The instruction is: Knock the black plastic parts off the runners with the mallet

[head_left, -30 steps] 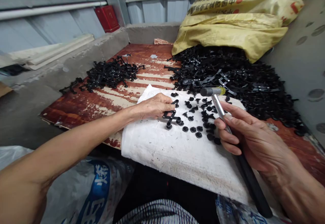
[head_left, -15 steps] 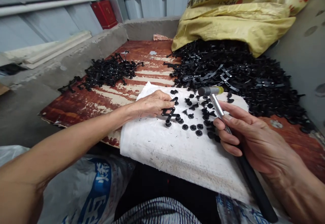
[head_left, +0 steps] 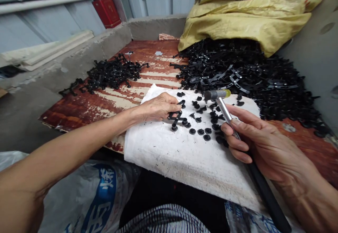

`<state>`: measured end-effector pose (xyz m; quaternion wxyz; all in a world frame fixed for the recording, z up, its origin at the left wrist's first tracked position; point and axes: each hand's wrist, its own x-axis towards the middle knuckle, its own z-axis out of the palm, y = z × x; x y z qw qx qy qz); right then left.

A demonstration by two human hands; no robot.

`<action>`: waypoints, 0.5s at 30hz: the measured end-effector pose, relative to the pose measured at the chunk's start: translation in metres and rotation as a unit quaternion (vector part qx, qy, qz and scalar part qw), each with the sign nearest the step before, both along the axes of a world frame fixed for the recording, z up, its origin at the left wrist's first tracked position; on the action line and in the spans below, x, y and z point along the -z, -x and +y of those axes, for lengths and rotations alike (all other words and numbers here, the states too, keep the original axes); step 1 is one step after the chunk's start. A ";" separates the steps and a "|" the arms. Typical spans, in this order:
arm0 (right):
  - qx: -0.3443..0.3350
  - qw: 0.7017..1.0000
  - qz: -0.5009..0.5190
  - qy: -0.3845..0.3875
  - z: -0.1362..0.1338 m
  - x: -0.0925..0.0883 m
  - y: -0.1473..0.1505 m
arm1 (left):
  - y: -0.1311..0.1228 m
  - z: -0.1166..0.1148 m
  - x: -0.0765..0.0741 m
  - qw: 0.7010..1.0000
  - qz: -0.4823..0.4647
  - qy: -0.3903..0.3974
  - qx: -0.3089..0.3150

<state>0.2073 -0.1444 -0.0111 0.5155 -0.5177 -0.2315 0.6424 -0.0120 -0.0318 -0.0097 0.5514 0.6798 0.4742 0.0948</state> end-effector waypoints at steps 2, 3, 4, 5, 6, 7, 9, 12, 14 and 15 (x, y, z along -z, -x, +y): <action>0.001 1.000 0.001 0.004 0.000 0.001 0.000 | 0.000 0.001 0.001 1.000 -0.002 -0.001 0.002; 0.000 1.000 0.002 0.004 0.001 0.001 0.000 | 0.001 0.002 0.002 1.000 -0.002 -0.004 0.006; -0.002 1.000 0.003 0.004 0.000 0.001 0.000 | 0.002 0.003 0.003 1.000 -0.002 -0.009 0.011; -0.005 1.000 0.004 0.002 0.000 0.002 0.000 | 0.002 0.004 0.004 1.000 -0.003 -0.014 0.017; -0.009 1.000 0.005 -0.001 0.000 0.002 0.000 | 0.003 0.004 0.005 1.000 -0.006 -0.018 0.023; -0.014 1.000 0.006 -0.004 -0.001 0.002 -0.001 | 0.004 0.005 0.006 0.999 -0.011 -0.020 0.029; -0.018 1.000 0.009 -0.006 -0.001 0.003 -0.001 | 0.006 0.006 0.008 0.999 -0.023 -0.015 0.036; -0.020 1.000 0.010 -0.009 -0.001 0.004 -0.002 | 0.008 0.007 0.010 0.998 -0.042 0.000 0.037; -0.028 0.999 0.010 -0.013 0.000 0.005 -0.003 | 0.009 0.007 0.011 0.998 -0.051 0.006 0.037; -0.033 0.999 0.010 -0.015 0.000 0.005 -0.003 | 0.009 0.007 0.011 0.998 -0.053 0.006 0.039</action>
